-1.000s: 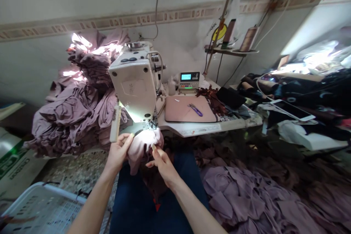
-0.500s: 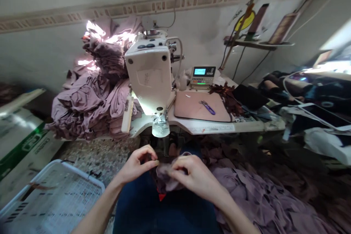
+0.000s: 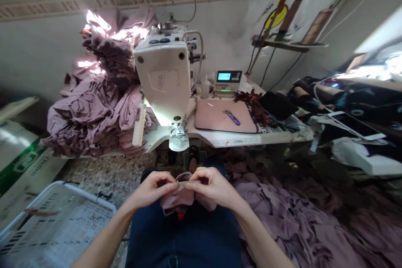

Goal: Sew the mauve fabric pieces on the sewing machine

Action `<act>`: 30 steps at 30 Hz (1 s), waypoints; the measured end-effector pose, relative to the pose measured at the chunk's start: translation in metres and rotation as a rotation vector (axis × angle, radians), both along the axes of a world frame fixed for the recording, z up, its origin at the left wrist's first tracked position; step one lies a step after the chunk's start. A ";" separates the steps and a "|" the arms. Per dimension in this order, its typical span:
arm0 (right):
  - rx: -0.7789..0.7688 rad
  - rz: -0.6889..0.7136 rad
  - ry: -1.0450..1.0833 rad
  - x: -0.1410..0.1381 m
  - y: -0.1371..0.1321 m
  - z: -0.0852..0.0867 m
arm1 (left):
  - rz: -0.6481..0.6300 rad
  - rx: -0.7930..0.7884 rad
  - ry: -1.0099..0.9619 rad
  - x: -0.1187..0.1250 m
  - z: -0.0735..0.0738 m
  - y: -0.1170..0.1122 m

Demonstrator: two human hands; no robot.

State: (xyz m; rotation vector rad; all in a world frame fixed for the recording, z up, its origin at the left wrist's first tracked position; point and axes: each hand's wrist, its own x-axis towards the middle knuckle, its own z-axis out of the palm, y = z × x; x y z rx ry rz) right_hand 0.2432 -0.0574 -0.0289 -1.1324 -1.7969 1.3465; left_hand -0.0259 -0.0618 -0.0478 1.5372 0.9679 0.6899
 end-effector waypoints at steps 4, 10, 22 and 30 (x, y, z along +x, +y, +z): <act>-0.020 -0.091 0.047 -0.006 0.005 -0.003 | 0.100 0.094 -0.013 -0.002 0.007 0.003; 0.290 -0.210 -0.038 -0.015 -0.001 0.025 | 0.058 0.389 0.114 -0.001 0.028 0.011; 0.272 -0.434 0.084 -0.023 0.045 0.036 | 0.469 0.285 -0.014 0.024 0.044 0.042; 0.212 -0.509 0.191 -0.019 0.062 0.022 | 0.533 0.201 -0.146 0.030 0.043 0.066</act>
